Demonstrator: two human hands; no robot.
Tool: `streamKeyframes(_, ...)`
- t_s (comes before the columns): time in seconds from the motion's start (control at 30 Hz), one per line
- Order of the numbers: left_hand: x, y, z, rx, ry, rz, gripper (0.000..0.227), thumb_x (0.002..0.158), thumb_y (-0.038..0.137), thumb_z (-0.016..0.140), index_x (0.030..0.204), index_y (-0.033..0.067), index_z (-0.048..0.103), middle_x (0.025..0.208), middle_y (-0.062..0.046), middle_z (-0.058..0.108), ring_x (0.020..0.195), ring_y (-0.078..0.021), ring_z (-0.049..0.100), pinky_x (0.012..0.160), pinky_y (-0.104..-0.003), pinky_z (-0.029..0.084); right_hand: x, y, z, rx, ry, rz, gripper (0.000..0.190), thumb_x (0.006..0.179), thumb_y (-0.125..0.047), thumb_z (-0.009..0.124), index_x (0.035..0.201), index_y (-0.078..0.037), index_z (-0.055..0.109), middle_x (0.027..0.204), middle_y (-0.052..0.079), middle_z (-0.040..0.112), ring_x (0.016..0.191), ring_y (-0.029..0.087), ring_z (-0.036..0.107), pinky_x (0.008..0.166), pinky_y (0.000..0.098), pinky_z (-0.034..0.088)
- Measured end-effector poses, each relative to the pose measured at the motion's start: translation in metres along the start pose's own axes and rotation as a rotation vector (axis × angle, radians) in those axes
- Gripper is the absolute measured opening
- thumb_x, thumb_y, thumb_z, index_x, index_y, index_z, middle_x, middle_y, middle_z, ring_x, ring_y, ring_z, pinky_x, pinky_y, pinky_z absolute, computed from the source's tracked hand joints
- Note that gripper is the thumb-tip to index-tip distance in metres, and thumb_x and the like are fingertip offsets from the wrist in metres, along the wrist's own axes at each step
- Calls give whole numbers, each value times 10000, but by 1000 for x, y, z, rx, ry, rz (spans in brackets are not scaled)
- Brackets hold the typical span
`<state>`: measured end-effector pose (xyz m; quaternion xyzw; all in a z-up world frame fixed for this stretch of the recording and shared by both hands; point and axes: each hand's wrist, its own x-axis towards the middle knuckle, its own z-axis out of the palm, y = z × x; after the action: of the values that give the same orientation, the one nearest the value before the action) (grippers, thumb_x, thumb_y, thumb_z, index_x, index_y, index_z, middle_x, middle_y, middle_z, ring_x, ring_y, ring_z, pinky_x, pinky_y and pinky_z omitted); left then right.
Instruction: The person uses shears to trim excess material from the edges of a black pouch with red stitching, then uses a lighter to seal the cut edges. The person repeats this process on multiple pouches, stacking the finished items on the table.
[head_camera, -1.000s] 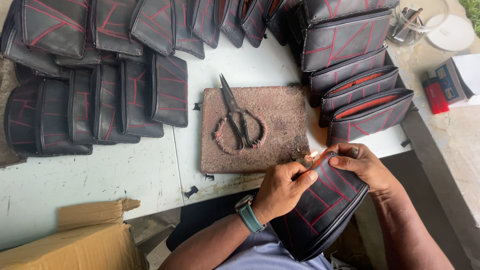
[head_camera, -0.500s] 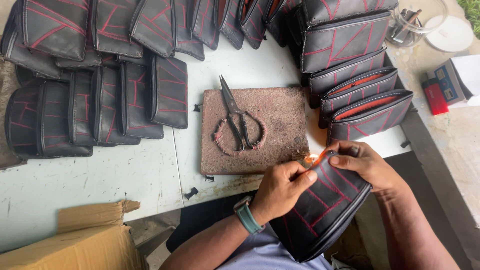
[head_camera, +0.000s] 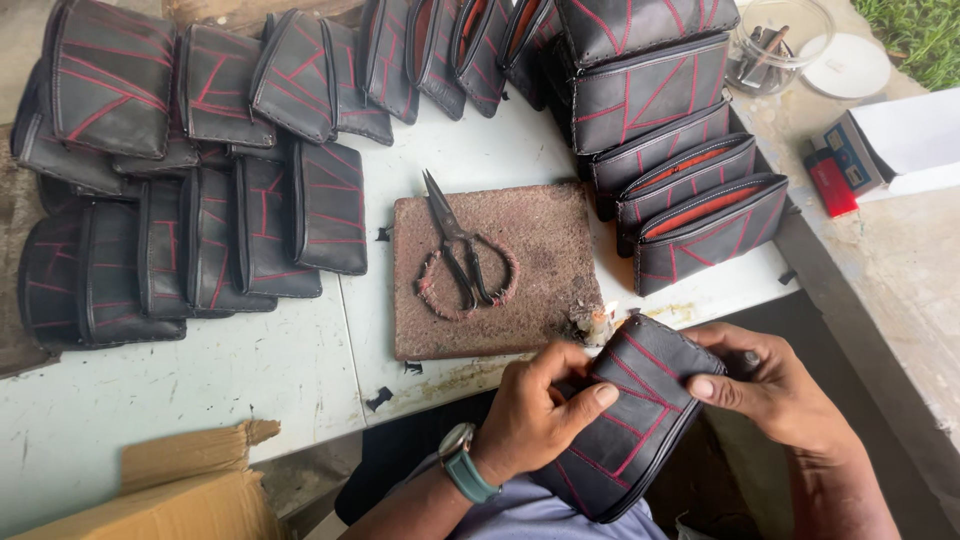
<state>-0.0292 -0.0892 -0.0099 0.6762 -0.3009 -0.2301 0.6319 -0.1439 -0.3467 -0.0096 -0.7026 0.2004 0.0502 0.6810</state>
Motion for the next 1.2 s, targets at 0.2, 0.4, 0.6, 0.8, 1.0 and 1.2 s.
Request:
streamKeyframes(0.2, 14, 2, 1, 107, 56, 211, 552, 965, 261, 759, 1398, -30, 577, 1092, -201, 756, 1023, -209, 755, 824, -304, 600, 5, 1, 8, -41, -25, -65, 481, 755, -154, 813, 1196, 23, 743, 1040, 120, 814, 961, 170, 718, 865, 317, 538)
streamKeyframes(0.4, 6, -3, 11, -20, 109, 87, 451, 965, 205, 738, 1334, -22, 613, 1059, -180, 778, 962, -195, 777, 717, -279, 611, -1, -1, 12, -77, 15, -176, 520, 699, -104, 873, 1175, 26, 708, 1036, 84, 764, 939, 154, 675, 838, 312, 536)
streamKeyframes(0.6, 1, 5, 6, -94, 96, 156, 439, 1008, 183, 692, 1371, -33, 571, 1145, -196, 753, 993, -190, 762, 710, -260, 621, -5, -12, 19, -20, -10, -191, 569, 677, -102, 889, 1196, 21, 691, 1073, 87, 770, 1005, 163, 685, 900, 326, 527)
streamKeyframes(0.8, 0, 4, 3, -147, 85, 108, 427, 998, 167, 679, 1354, -37, 559, 1101, -183, 754, 908, -168, 750, 657, -246, 612, -10, -23, 30, -54, -40, -203, 726, 627, -169, 918, 1278, 2, 647, 1175, 103, 742, 1100, 182, 675, 964, 351, 508)
streamKeyframes(1.0, -9, 17, -3, -356, -106, 51, 871, 1007, 331, 700, 1604, -8, 165, 1402, -254, 584, 1214, -234, 642, 1013, -342, 545, -14, -18, 70, 25, 13, -295, 663, 752, -127, 831, 1356, -3, 588, 1188, 104, 702, 1134, 181, 631, 1013, 333, 471)
streamKeyframes(1.2, -15, 61, -15, 154, -21, 421, 1136, 991, 534, 695, 1657, -32, -30, 1589, -358, 365, 1492, -421, 438, 1297, -495, 362, -1, -21, 119, -32, 370, -525, 516, 870, -73, 711, 1365, -5, 584, 1205, 91, 651, 1081, 150, 616, 984, 298, 485)
